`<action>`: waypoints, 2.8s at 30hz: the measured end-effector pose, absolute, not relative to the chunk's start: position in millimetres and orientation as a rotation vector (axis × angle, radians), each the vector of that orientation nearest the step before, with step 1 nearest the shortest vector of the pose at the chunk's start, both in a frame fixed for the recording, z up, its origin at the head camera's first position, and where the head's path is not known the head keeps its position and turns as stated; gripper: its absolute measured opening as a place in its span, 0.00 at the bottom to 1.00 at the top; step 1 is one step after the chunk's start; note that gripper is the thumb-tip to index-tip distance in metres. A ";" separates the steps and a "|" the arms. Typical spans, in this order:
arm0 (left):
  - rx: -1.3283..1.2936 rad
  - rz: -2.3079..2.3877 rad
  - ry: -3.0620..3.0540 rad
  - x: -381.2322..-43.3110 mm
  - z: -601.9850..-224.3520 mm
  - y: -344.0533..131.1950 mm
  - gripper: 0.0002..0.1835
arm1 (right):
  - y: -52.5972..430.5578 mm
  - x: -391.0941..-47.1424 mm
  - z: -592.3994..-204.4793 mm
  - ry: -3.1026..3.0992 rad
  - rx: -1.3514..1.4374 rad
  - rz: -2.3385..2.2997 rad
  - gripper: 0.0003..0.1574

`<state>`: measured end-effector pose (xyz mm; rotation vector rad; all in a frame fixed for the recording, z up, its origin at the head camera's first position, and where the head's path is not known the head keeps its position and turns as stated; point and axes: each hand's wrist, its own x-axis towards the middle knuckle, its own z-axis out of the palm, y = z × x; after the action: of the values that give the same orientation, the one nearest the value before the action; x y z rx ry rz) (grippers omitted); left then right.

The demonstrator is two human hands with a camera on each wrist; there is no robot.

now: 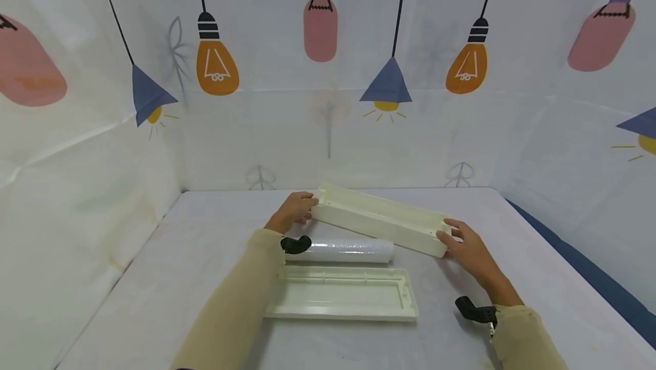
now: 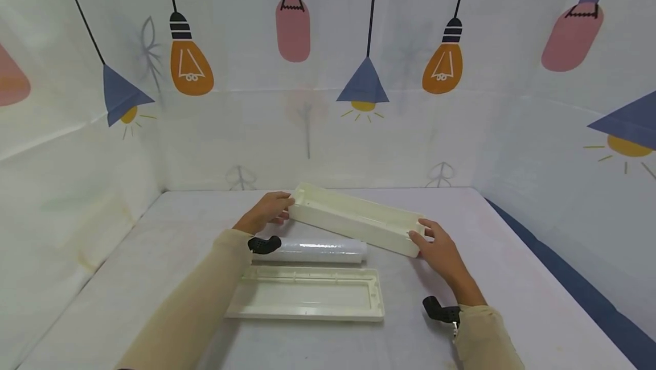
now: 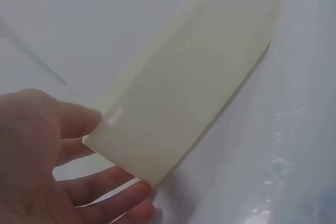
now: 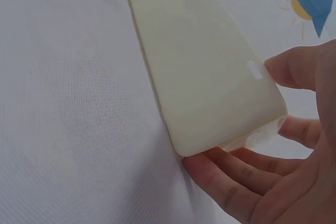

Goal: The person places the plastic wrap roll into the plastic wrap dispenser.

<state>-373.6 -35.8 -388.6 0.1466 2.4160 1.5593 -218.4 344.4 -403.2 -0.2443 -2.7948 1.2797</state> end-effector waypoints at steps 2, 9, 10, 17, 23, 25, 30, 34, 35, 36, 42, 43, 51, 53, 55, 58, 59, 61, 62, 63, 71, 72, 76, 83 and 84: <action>0.160 1.567 2.410 -374.5 -388.5 -36.2 0.28 | 345.0 -218.7 -404.6 -2.801 -0.247 1.285 0.51; 0.178 1.579 2.396 -375.2 -387.5 -36.4 0.27 | 342.8 -216.1 -408.4 -2.765 -0.249 1.269 0.51; 0.173 1.582 2.395 -374.9 -387.1 -36.9 0.27 | 341.7 -216.1 -407.7 -2.758 -0.245 1.267 0.50; 0.155 1.658 2.354 -374.2 -382.3 -40.9 0.27 | 340.8 -219.8 -398.9 -2.719 -0.162 1.254 0.50; 0.241 1.659 2.342 -373.6 -376.3 -42.4 0.27 | 345.1 -226.9 -390.0 -2.733 -0.139 1.217 0.49; 0.223 1.673 2.351 -372.6 -374.8 -44.7 0.27 | 342.9 -230.4 -388.6 -2.735 -0.128 1.220 0.49; 0.161 1.697 2.354 -369.7 -376.1 -52.2 0.27 | 334.3 -234.4 -391.3 -2.730 -0.137 1.267 0.49; 0.139 1.686 2.349 -367.8 -381.7 -58.5 0.27 | 331.4 -233.2 -394.5 -2.721 -0.122 1.301 0.48; 0.137 1.680 2.346 -367.6 -383.5 -60.3 0.27 | 331.0 -232.8 -394.6 -2.715 -0.110 1.307 0.48; 0.140 1.674 2.344 -367.7 -385.1 -62.1 0.27 | 330.5 -232.8 -394.3 -2.706 -0.094 1.315 0.48; 0.120 1.690 2.318 -370.0 -387.7 -73.7 0.28 | 325.6 -236.9 -385.3 -2.675 -0.003 1.378 0.48; 0.112 1.706 2.311 -370.5 -386.7 -75.0 0.28 | 325.1 -238.6 -383.6 -2.675 0.005 1.387 0.48; 0.018 1.805 2.283 -372.3 -377.6 -74.4 0.23 | 324.6 -248.4 -376.1 -2.674 0.044 1.451 0.48; 0.014 1.836 2.301 -373.4 -377.1 -71.4 0.21 | 326.3 -249.3 -377.6 -2.664 0.043 1.462 0.47; 0.004 1.877 2.327 -373.9 -376.9 -69.2 0.20 | 327.4 -250.1 -379.0 -2.653 0.047 1.485 0.47; -0.026 1.918 2.370 -374.6 -377.5 -68.7 0.20 | 326.9 -250.9 -379.6 -2.645 0.063 1.519 0.48; -0.028 1.920 2.381 -374.8 -377.4 -68.8 0.21 | 326.2 -251.0 -379.2 -2.644 0.069 1.528 0.48; -0.027 1.911 2.387 -375.1 -377.1 -69.9 0.21 | 324.2 -251.2 -377.2 -2.646 0.074 1.539 0.47; -0.027 1.907 2.382 -375.7 -377.2 -70.9 0.22 | 320.9 -249.0 -372.5 -2.646 0.077 1.547 0.46; -0.026 1.908 2.372 -376.4 -377.6 -71.9 0.22 | 320.0 -249.7 -371.8 -2.645 0.078 1.551 0.46; -0.089 1.960 2.295 -376.8 -380.8 -86.5 0.24 | 316.8 -259.9 -373.6 -2.660 0.097 1.549 0.48; -0.090 1.969 2.287 -376.9 -380.5 -87.5 0.24 | 316.2 -260.4 -372.7 -2.664 0.097 1.545 0.48; -0.093 1.987 2.278 -376.0 -379.0 -90.1 0.24 | 313.0 -259.9 -369.0 -2.672 0.094 1.547 0.48; -0.109 1.947 2.276 -370.2 -377.0 -98.3 0.24 | 306.9 -259.5 -368.7 -2.686 0.092 1.560 0.49; -0.117 1.939 2.277 -369.9 -377.0 -99.7 0.24 | 306.3 -260.0 -369.1 -2.687 0.087 1.563 0.48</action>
<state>-369.9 -99.7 -377.0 -0.1168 2.2766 1.9386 -260.0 306.3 -369.1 0.0870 -2.6874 1.5626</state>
